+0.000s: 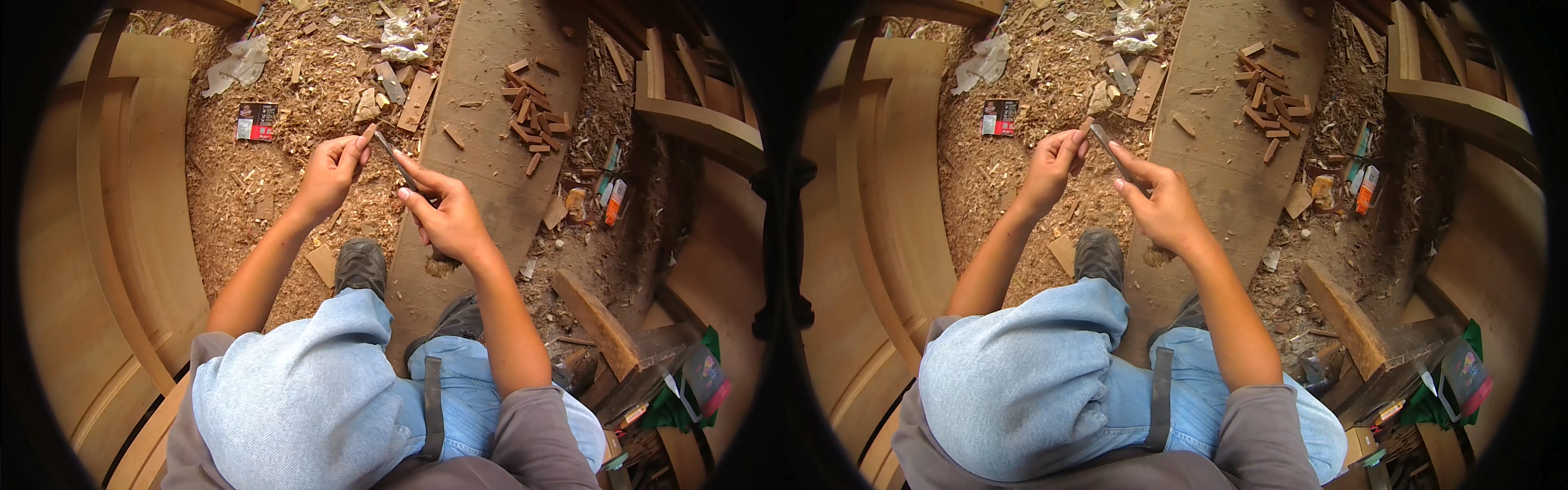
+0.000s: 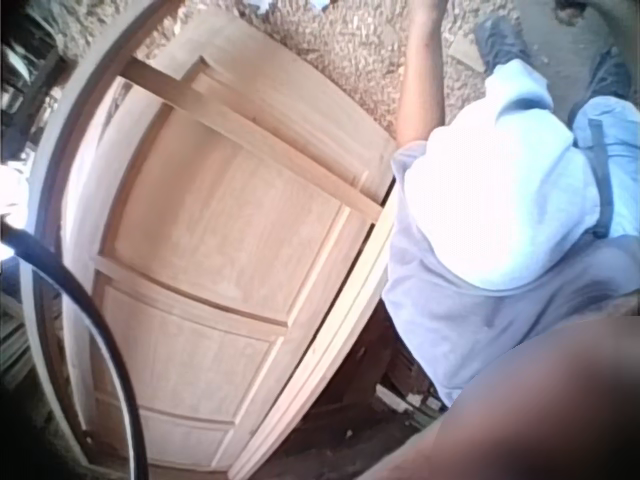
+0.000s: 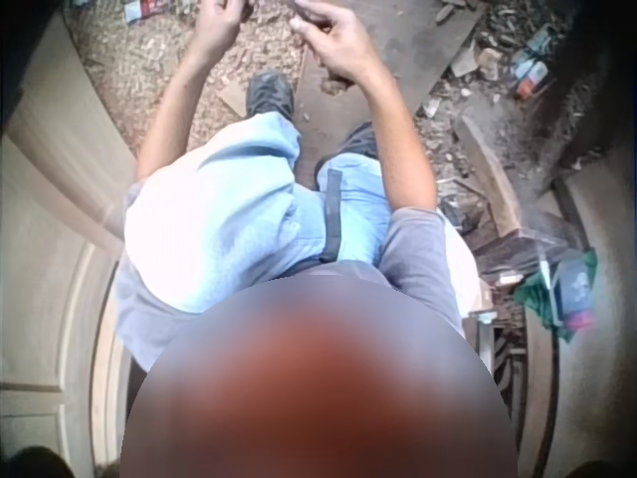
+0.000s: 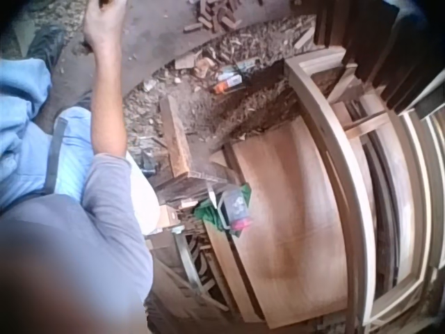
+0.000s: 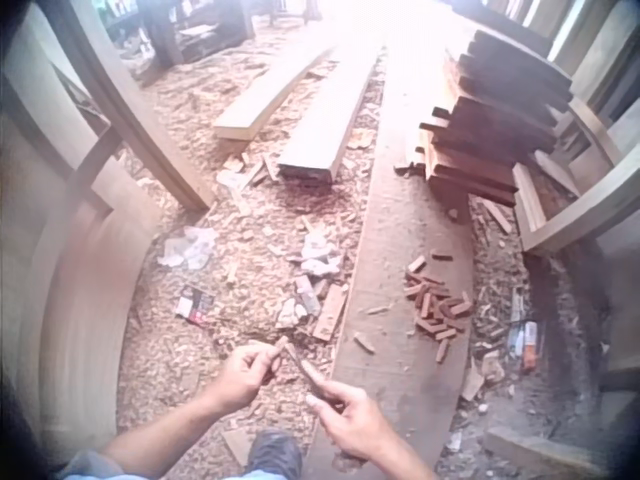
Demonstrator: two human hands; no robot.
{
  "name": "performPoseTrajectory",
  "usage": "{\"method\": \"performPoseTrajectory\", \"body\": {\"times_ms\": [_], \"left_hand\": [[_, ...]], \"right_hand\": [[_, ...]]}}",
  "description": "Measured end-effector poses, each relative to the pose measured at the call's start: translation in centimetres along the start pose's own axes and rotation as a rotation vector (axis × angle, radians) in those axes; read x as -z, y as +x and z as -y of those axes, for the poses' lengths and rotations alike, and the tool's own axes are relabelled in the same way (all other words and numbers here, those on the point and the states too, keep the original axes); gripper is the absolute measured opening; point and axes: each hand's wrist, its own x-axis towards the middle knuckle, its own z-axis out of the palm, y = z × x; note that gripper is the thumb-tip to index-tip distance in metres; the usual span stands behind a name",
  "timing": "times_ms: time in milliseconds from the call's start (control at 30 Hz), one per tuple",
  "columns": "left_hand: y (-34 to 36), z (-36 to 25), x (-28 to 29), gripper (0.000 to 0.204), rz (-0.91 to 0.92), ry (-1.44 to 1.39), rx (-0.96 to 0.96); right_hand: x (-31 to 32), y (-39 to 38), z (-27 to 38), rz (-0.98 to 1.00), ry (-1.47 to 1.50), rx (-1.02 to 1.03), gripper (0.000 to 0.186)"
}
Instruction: The person sits on the floor and uses a chisel to shape small wooden pieces. They repeatedly pick up pieces, carve them, and place them back down, occasionally using a brush to clear sawdust.
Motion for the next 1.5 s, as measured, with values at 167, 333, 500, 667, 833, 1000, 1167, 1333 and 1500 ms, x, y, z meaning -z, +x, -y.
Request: {"method": "performPoseTrajectory", "body": {"times_ms": [167, 333, 500, 667, 833, 1000, 1167, 1333, 1500], "left_hand": [[0.7, -0.6, 0.7, 0.040, 0.006, 0.155, -0.048], [0.4, -2.6, 0.1, 0.040, 0.085, 0.395, -0.248], [-4.2, -0.8, 0.5, 0.039, 0.072, 0.222, 0.091], [-2.0, 0.6, 3.2, 0.038, 0.050, -0.188, 0.066], [-0.1, -0.8, 1.9, 0.036, 0.062, -0.330, 0.115], [-0.1, -1.6, 0.8, 0.036, 0.101, -0.324, 0.112], [-0.9, -0.4, 0.9, 0.036, 0.109, -0.351, 0.127], [-0.8, 0.1, 1.2, 0.039, 0.146, -0.395, 0.155], [-3.5, 0.2, -1.0, 0.035, 0.338, 0.109, 0.103]], "right_hand": [[-0.9, 0.4, -1.1, -0.006, -0.035, -0.031, 0.047], [0.4, 4.1, 2.8, -0.545, 0.317, -0.089, 0.025], [6.9, 4.6, 5.0, -0.625, 0.290, 0.307, 0.047], [4.8, 1.2, 1.0, -0.212, 0.128, 0.157, 0.060], [-0.1, -0.3, -0.3, -0.010, 0.069, -0.036, 0.067], [-2.2, -0.6, 1.0, -0.045, 0.027, 0.031, 0.058], [-2.5, -0.6, -0.1, -0.044, 0.029, 0.081, 0.057], [-3.3, -0.3, -1.8, -0.047, -0.025, 0.180, 0.061], [-0.8, 2.4, 0.3, -0.347, 0.266, -0.102, 0.055]]}}
